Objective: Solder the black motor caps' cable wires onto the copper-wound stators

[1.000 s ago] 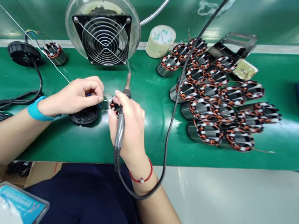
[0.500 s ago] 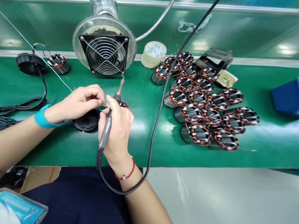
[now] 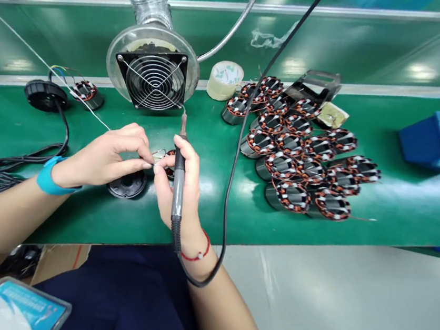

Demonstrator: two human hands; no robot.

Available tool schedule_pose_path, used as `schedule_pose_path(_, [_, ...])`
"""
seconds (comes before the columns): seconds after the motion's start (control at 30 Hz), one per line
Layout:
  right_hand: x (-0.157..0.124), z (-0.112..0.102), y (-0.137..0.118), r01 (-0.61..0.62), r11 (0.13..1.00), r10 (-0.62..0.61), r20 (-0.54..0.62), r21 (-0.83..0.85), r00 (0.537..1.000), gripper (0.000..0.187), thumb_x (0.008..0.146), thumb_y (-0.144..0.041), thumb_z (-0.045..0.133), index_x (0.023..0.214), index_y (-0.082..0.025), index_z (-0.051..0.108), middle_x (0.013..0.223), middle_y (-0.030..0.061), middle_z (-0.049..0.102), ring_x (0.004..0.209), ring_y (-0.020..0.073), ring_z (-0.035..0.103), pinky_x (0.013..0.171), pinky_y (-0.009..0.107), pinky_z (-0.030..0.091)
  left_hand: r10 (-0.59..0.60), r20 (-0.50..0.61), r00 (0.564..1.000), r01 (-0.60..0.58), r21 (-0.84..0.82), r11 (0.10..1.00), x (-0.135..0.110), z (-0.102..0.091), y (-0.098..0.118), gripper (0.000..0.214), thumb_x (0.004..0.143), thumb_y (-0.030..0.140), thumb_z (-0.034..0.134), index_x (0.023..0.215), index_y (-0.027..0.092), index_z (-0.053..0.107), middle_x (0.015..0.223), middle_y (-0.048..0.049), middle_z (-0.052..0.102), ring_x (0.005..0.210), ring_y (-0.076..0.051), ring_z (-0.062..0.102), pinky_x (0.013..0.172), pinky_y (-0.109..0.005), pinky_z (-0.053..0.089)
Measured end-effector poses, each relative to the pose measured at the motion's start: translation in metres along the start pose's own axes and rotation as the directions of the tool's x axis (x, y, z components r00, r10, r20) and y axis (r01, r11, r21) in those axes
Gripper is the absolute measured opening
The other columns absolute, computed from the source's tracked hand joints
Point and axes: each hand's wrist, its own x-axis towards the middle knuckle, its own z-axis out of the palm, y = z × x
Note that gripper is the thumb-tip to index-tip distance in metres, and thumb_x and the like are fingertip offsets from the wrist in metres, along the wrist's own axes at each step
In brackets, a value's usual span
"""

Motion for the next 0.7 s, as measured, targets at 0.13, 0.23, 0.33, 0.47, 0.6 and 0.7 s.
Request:
schedule_pose_path(0.13, [0.0,-0.005,0.003,0.02,0.997,-0.017,0.037,-0.07,0.999,0.052,0.087,-0.018,0.061,0.135,-0.029,0.042,0.083,-0.0035,0.065,0.086,0.0184,0.064,0.093,0.042,0.052,-0.011,0.026,1.0,0.007,0.146,0.989,-0.001,0.003,0.006,0.015,0.092,0.017,0.055,0.081,0.016,0.065,0.083,-0.0043,0.057,0.083,-0.019,0.05,0.078,-0.034,0.042])
schedule_pose_path(0.23, [0.001,-0.015,0.003,0.056,0.975,-0.027,0.137,-0.215,0.99,0.049,0.089,-0.017,0.057,0.135,-0.029,0.044,0.087,-0.002,0.068,0.094,0.0202,0.064,0.096,0.045,0.049,-0.072,-0.001,0.997,0.071,0.19,0.979,0.0,0.009,0.009,0.018,0.091,0.015,0.052,0.077,0.016,0.064,0.083,-0.0052,0.056,0.083,-0.02,0.049,0.078,-0.036,0.042])
schedule_pose_path(0.33, [0.003,-0.024,0.003,0.153,0.921,-0.073,0.225,-0.358,0.971,0.048,0.089,-0.017,0.056,0.135,-0.03,0.046,0.095,0.0002,0.07,0.099,0.0221,0.064,0.097,0.047,0.046,-0.118,-0.021,0.993,0.119,0.188,0.975,0.0,0.014,0.007,0.017,0.089,0.014,0.052,0.076,0.017,0.062,0.085,-0.0054,0.054,0.085,-0.02,0.049,0.079,-0.036,0.043])
schedule_pose_path(0.47, [0.005,-0.027,0.005,0.236,0.877,-0.112,0.301,-0.419,0.947,0.045,0.09,-0.017,0.056,0.133,-0.029,0.048,0.096,0.0005,0.071,0.1,0.0228,0.062,0.098,0.047,0.044,-0.141,-0.037,0.989,0.145,0.159,0.976,0.001,0.016,0.002,0.014,0.086,0.012,0.054,0.076,0.016,0.063,0.088,-0.0052,0.053,0.088,-0.021,0.049,0.082,-0.037,0.042])
schedule_pose_path(0.6, [0.004,-0.024,0.013,0.133,0.94,-0.08,0.175,-0.316,0.981,0.045,0.092,-0.018,0.054,0.135,-0.03,0.045,0.093,-0.0017,0.069,0.098,0.0203,0.064,0.101,0.045,0.045,-0.147,-0.051,0.988,0.15,0.059,0.987,0.001,0.015,-0.002,0.011,0.086,0.014,0.058,0.077,0.016,0.064,0.088,-0.0039,0.054,0.089,-0.02,0.052,0.084,-0.036,0.043])
schedule_pose_path(0.7, [0.002,-0.024,0.017,0.081,0.967,-0.046,0.15,-0.242,0.988,0.046,0.092,-0.02,0.055,0.136,-0.029,0.045,0.092,-0.0023,0.068,0.098,0.0198,0.066,0.102,0.047,0.046,-0.154,-0.046,0.987,0.154,-0.013,0.988,0.001,0.016,-0.004,0.011,0.086,0.019,0.06,0.077,0.017,0.064,0.088,-0.0031,0.055,0.089,-0.019,0.053,0.085,-0.035,0.044])
